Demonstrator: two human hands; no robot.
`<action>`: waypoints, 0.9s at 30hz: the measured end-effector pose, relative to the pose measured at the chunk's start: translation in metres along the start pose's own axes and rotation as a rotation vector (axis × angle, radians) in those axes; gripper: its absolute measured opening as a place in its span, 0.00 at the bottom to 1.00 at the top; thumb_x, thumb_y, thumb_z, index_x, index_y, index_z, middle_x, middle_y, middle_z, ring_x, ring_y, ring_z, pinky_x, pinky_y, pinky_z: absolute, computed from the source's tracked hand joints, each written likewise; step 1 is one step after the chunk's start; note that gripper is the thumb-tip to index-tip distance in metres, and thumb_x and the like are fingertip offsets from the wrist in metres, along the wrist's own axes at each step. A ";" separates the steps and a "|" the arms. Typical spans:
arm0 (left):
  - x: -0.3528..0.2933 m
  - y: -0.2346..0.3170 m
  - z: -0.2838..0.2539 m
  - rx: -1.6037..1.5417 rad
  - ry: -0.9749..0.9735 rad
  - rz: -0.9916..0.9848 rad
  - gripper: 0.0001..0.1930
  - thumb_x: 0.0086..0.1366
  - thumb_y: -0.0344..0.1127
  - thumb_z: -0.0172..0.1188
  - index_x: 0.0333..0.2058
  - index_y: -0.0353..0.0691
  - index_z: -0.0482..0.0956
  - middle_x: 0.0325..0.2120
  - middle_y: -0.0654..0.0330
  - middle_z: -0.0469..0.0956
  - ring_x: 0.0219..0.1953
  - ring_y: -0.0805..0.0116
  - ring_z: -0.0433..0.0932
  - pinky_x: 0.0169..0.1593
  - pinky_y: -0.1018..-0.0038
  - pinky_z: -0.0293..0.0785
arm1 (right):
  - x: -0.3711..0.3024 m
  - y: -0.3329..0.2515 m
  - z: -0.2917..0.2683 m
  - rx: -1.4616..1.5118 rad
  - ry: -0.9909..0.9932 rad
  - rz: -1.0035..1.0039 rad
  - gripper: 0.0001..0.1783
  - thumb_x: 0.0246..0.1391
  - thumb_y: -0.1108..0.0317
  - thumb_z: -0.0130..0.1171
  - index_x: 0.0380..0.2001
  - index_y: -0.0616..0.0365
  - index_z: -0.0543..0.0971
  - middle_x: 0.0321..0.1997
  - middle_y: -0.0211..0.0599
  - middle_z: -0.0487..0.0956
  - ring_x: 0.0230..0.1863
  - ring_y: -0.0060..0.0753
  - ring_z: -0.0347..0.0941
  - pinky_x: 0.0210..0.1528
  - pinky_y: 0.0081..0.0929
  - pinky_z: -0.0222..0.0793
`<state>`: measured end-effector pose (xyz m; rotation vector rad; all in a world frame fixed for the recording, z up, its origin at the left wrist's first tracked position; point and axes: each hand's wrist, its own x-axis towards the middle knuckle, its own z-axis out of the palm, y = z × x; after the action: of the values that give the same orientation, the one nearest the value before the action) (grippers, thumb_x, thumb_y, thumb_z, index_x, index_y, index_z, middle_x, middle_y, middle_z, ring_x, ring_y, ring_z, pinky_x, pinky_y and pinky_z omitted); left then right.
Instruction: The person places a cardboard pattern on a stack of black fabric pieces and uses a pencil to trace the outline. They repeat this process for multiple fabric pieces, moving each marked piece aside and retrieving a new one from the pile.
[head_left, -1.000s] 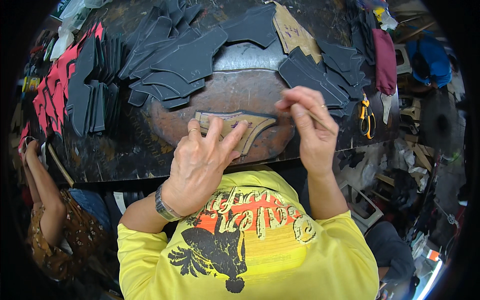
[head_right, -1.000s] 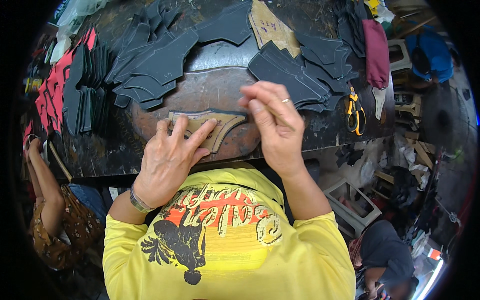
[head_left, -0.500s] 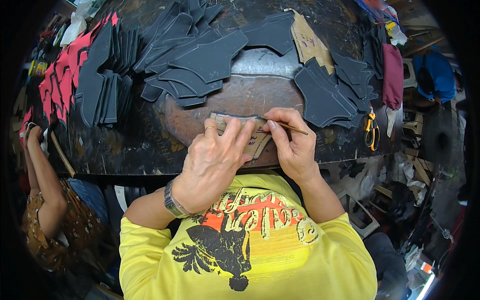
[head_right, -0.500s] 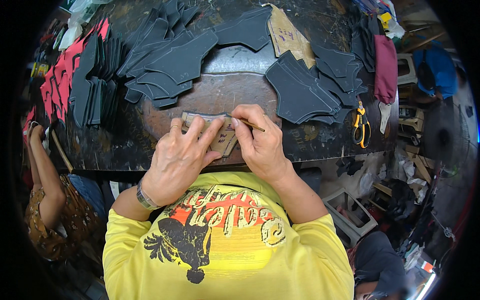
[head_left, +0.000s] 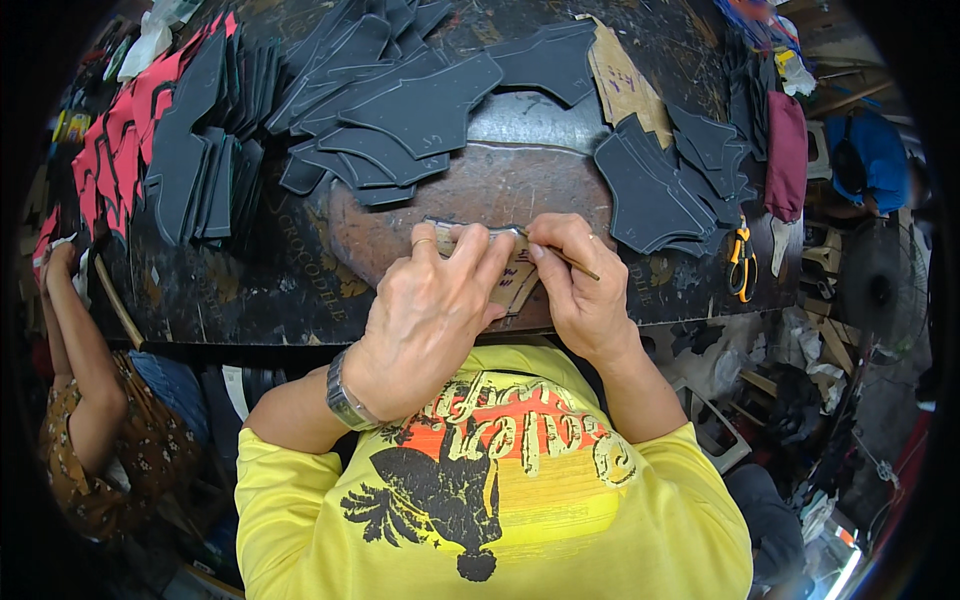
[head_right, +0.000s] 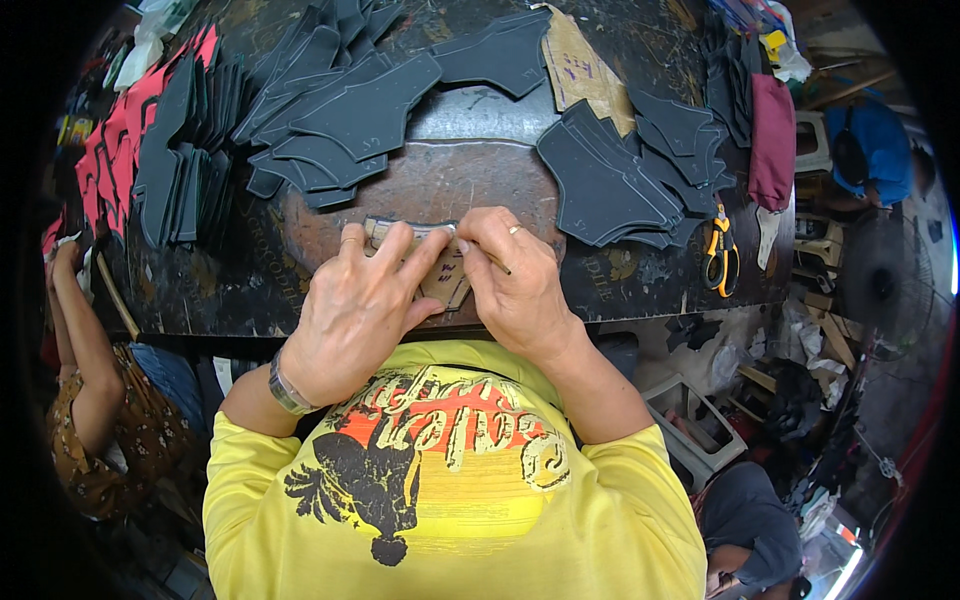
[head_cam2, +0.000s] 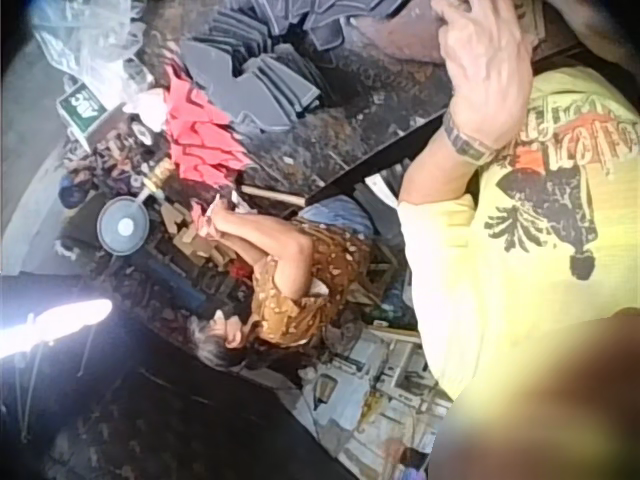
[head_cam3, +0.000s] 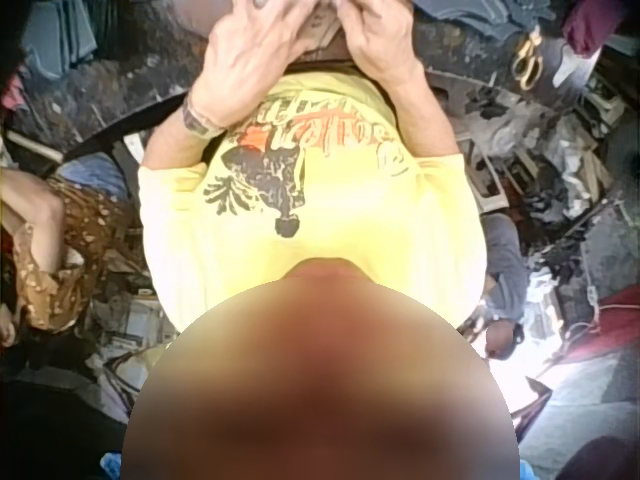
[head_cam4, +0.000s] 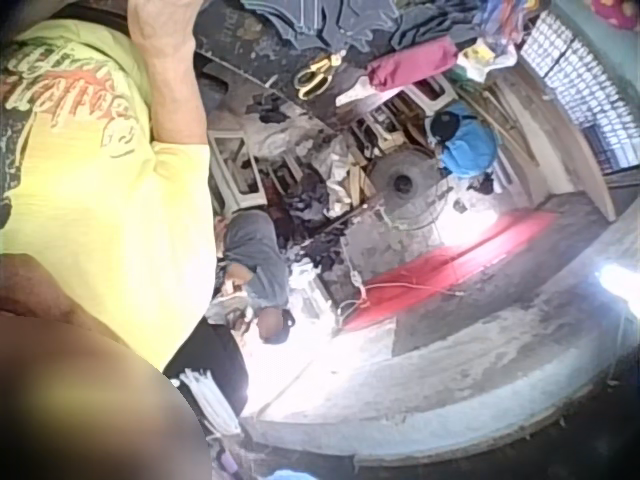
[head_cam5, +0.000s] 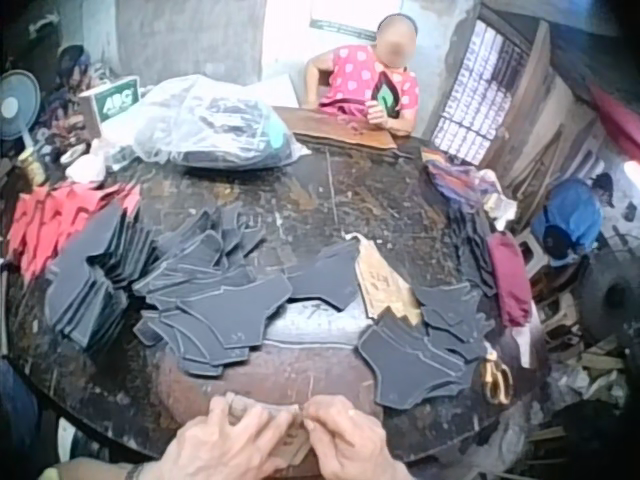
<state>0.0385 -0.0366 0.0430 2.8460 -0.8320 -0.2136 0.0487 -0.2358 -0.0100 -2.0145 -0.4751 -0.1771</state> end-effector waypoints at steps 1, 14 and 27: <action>0.000 0.000 0.000 0.004 0.003 -0.002 0.37 0.60 0.47 0.72 0.67 0.46 0.71 0.47 0.56 0.73 0.49 0.49 0.76 0.46 0.66 0.81 | 0.000 -0.001 -0.001 0.014 -0.005 0.020 0.07 0.62 0.84 0.58 0.42 0.65 0.79 0.43 0.40 0.83 0.37 0.30 0.79 0.43 0.25 0.75; 0.001 -0.003 0.001 0.024 0.053 0.044 0.34 0.60 0.46 0.73 0.61 0.40 0.74 0.46 0.57 0.72 0.50 0.52 0.77 0.38 0.73 0.84 | -0.001 0.002 -0.008 0.137 -0.035 0.224 0.05 0.67 0.81 0.57 0.43 0.68 0.80 0.43 0.36 0.82 0.39 0.22 0.78 0.45 0.22 0.75; 0.001 -0.003 0.001 0.015 0.047 0.033 0.34 0.60 0.45 0.73 0.62 0.41 0.73 0.46 0.58 0.72 0.50 0.52 0.77 0.39 0.72 0.85 | 0.002 0.006 -0.010 0.073 -0.081 0.109 0.06 0.65 0.83 0.58 0.43 0.67 0.80 0.43 0.38 0.83 0.40 0.23 0.79 0.45 0.23 0.76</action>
<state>0.0405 -0.0352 0.0410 2.8372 -0.8743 -0.1354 0.0534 -0.2465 -0.0093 -1.9759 -0.4161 -0.0112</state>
